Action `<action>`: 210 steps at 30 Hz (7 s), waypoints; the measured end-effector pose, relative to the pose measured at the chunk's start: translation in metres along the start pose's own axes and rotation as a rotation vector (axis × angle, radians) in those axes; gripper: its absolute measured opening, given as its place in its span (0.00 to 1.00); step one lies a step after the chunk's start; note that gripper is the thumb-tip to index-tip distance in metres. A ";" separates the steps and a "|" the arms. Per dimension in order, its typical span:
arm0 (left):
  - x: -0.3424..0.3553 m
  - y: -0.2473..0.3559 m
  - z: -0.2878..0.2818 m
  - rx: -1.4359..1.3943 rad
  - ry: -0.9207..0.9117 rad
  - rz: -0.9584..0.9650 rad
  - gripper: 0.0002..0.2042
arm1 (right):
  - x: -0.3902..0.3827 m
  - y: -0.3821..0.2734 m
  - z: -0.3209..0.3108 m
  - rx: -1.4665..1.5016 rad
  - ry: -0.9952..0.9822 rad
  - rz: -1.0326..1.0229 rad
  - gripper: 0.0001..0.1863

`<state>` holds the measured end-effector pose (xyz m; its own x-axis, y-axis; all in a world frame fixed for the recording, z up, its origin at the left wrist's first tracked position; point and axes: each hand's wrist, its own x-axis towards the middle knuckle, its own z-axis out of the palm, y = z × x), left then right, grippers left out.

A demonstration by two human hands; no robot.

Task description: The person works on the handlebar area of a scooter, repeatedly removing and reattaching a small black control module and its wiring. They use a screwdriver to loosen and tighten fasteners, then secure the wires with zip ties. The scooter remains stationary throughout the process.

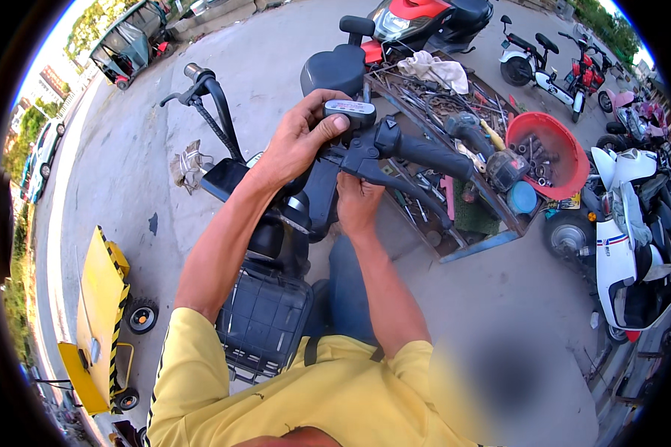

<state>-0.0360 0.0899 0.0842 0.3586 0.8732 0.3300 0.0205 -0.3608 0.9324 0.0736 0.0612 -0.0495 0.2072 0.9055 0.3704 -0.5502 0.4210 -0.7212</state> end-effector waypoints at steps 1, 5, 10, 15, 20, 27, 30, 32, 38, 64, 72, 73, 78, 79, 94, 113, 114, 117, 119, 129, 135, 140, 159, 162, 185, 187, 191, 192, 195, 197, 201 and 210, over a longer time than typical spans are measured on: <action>-0.001 0.000 0.001 -0.004 -0.002 -0.004 0.21 | 0.001 0.006 -0.003 -0.045 0.036 0.020 0.02; -0.002 0.000 0.004 -0.048 0.002 -0.055 0.22 | 0.015 0.028 -0.021 -0.537 0.019 -0.192 0.02; 0.004 -0.003 0.005 -0.072 0.015 -0.048 0.22 | 0.025 0.038 -0.021 -0.368 0.044 -0.054 0.02; 0.004 0.000 0.001 0.038 0.017 -0.011 0.21 | -0.001 -0.013 0.008 0.085 0.044 0.171 0.08; 0.005 -0.004 -0.003 0.050 -0.001 -0.022 0.21 | -0.027 -0.056 0.034 0.098 0.069 0.289 0.11; 0.002 -0.005 0.000 0.071 0.008 0.041 0.21 | -0.019 -0.032 0.012 -0.102 0.039 0.218 0.12; -0.001 -0.004 -0.001 0.027 0.015 -0.001 0.22 | -0.018 -0.019 0.005 -0.049 -0.004 0.173 0.11; -0.002 -0.001 -0.002 0.017 0.021 -0.058 0.22 | -0.015 -0.013 0.001 -0.037 -0.005 0.140 0.10; -0.002 -0.004 -0.007 -0.108 0.022 -0.159 0.23 | -0.019 -0.013 0.005 -0.059 0.059 0.066 0.06; 0.001 -0.011 -0.033 -0.430 0.008 -0.340 0.22 | -0.011 -0.028 0.034 0.482 0.074 0.234 0.10; 0.003 -0.009 -0.030 -0.465 0.041 -0.355 0.22 | -0.011 -0.027 0.033 0.535 0.069 0.251 0.14; 0.003 -0.010 -0.032 -0.472 0.040 -0.351 0.22 | -0.010 -0.028 0.034 0.530 0.077 0.252 0.13; 0.003 -0.013 -0.033 -0.483 0.024 -0.336 0.23 | -0.013 -0.021 0.031 0.567 0.097 0.252 0.22; 0.003 -0.014 -0.033 -0.475 0.028 -0.329 0.23 | -0.013 -0.022 0.031 0.558 0.094 0.258 0.22; -0.002 -0.004 -0.022 -0.283 0.049 -0.164 0.29 | -0.013 -0.009 0.023 0.401 0.172 0.129 0.10; 0.001 -0.025 -0.038 -0.454 -0.028 -0.159 0.31 | -0.004 -0.020 0.023 0.793 -0.024 0.344 0.16; 0.001 -0.026 -0.038 -0.448 -0.027 -0.146 0.31 | -0.004 -0.019 0.022 0.825 -0.025 0.348 0.18; 0.002 -0.026 -0.035 -0.422 -0.025 -0.111 0.31 | -0.002 -0.019 0.025 0.835 0.000 0.339 0.19; 0.002 -0.024 -0.034 -0.402 -0.023 -0.092 0.31 | 0.000 -0.020 0.026 0.812 0.020 0.332 0.19; 0.001 -0.023 -0.036 -0.445 -0.006 -0.107 0.31 | 0.001 -0.014 0.029 0.783 0.026 0.300 0.18; 0.001 -0.024 -0.039 -0.469 -0.011 -0.103 0.34 | 0.003 -0.019 0.034 0.716 0.066 0.276 0.17; -0.002 -0.022 -0.042 -0.461 -0.003 -0.098 0.36 | 0.005 -0.014 0.036 0.695 0.095 0.248 0.17; 0.001 -0.023 -0.047 -0.682 -0.086 -0.127 0.34 | -0.001 -0.010 0.017 0.591 -0.013 0.217 0.17; 0.002 -0.024 -0.048 -0.707 -0.102 -0.134 0.34 | 0.002 -0.006 0.014 0.580 -0.023 0.241 0.18; 0.000 -0.027 -0.050 -0.829 -0.050 -0.054 0.35 | 0.004 -0.004 0.021 0.526 0.029 0.255 0.18; 0.002 -0.028 -0.050 -0.843 -0.047 -0.045 0.35 | 0.004 -0.006 0.020 0.520 0.015 0.246 0.18; 0.004 -0.028 -0.054 -0.920 -0.115 -0.089 0.32 | 0.005 -0.007 0.016 0.530 -0.031 0.267 0.18; 0.003 -0.029 -0.057 -0.935 -0.121 -0.102 0.32 | 0.005 -0.004 0.013 0.544 -0.059 0.265 0.18; 0.002 -0.030 -0.053 -1.005 -0.056 -0.114 0.31 | 0.001 -0.010 0.018 0.554 -0.058 0.285 0.17; 0.003 -0.030 -0.051 -1.052 -0.038 -0.114 0.30 | -0.001 -0.012 0.020 0.556 -0.036 0.296 0.16; 0.004 -0.034 -0.054 -1.133 -0.108 -0.126 0.28 | -0.006 -0.007 0.017 0.576 -0.044 0.284 0.13; 0.006 -0.038 -0.057 -1.182 -0.169 -0.145 0.27 | -0.020 -0.025 0.009 0.449 -0.120 0.318 0.16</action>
<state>-0.0879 0.1273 0.0587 0.5431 0.7950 0.2701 -0.7660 0.3375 0.5471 0.0763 0.0319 -0.0335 -0.1036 0.9604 0.2585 -0.8662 0.0406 -0.4981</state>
